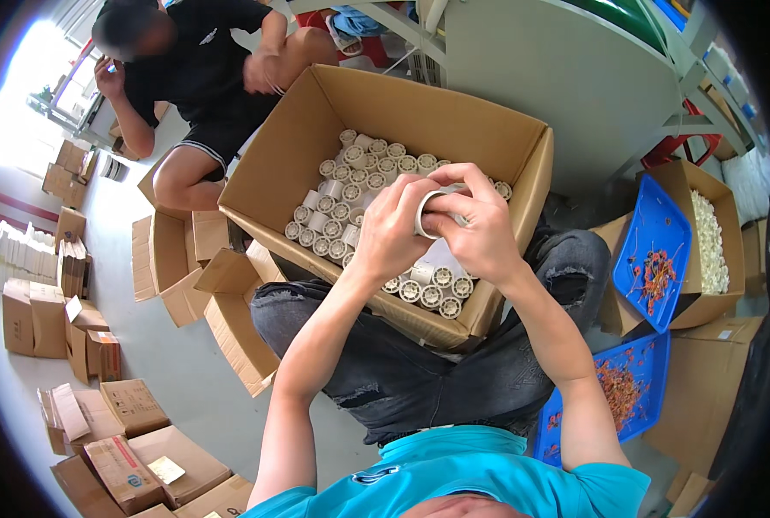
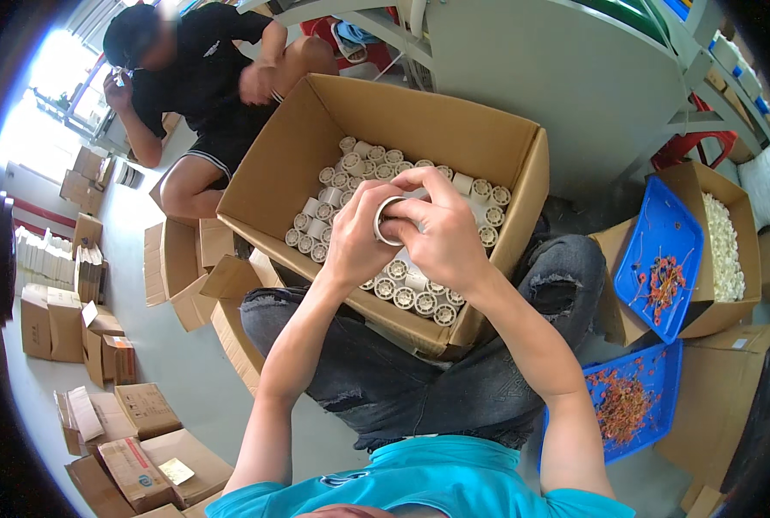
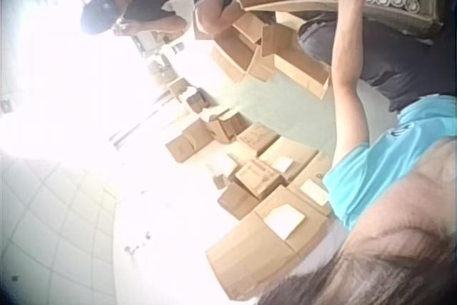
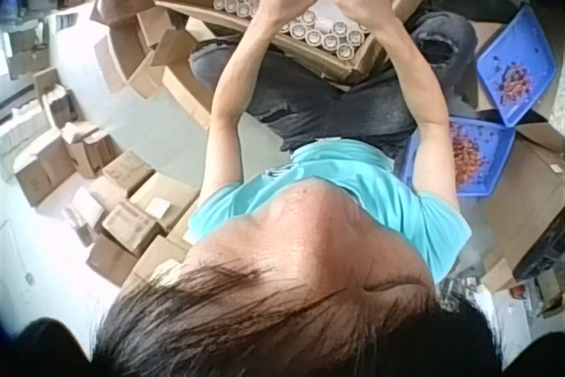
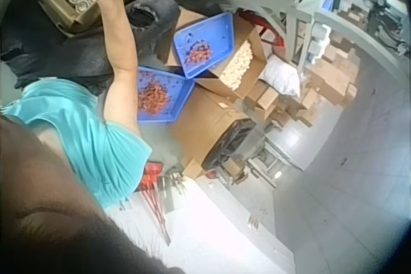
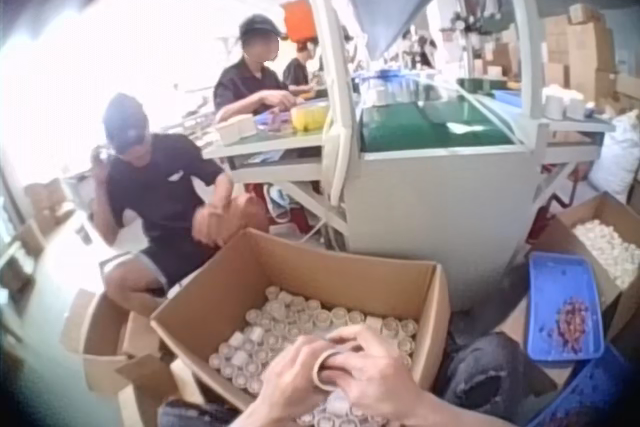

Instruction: Inserting small red electronic components into white cylindrical plastic housings and organizing them in a cardboard box.

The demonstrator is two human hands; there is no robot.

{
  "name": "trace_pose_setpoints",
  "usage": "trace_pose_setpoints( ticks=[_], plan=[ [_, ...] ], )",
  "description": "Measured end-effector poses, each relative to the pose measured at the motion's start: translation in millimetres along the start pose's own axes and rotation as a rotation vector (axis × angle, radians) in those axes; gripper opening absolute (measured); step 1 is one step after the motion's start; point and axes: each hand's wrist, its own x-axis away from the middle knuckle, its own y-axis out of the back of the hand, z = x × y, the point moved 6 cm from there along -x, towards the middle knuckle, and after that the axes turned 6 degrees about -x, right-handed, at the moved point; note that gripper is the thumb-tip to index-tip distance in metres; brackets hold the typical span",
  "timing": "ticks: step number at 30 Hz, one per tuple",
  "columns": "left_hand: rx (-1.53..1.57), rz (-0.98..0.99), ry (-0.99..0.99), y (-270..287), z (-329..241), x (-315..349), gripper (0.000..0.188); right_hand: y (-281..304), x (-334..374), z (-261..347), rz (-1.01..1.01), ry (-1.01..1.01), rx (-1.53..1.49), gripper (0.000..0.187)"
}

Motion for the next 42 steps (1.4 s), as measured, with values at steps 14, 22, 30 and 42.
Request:
trace_pose_setpoints(
  ticks=[14, 22, 30, 42],
  plan=[
    [0.088, -0.033, -0.009, 5.7, -6.3, -2.0, 0.048, 5.4, 0.7, 1.0, 0.013, -0.169, -0.019, 0.018],
    [0.115, 0.129, 0.039, 3.4, 1.5, -0.1, 0.044, -3.7, 3.8, 0.8, -0.004, -0.095, 0.039, 0.015],
    [0.087, 0.153, 0.033, 1.3, 2.3, 3.6, 0.048, -2.4, 1.9, -11.3, 0.019, -0.119, 0.019, 0.015],
    [0.064, 0.104, 0.015, -4.8, -3.1, 0.9, 0.041, 1.9, 8.7, -9.1, 0.003, -0.047, 0.031, 0.009]
  ],
)
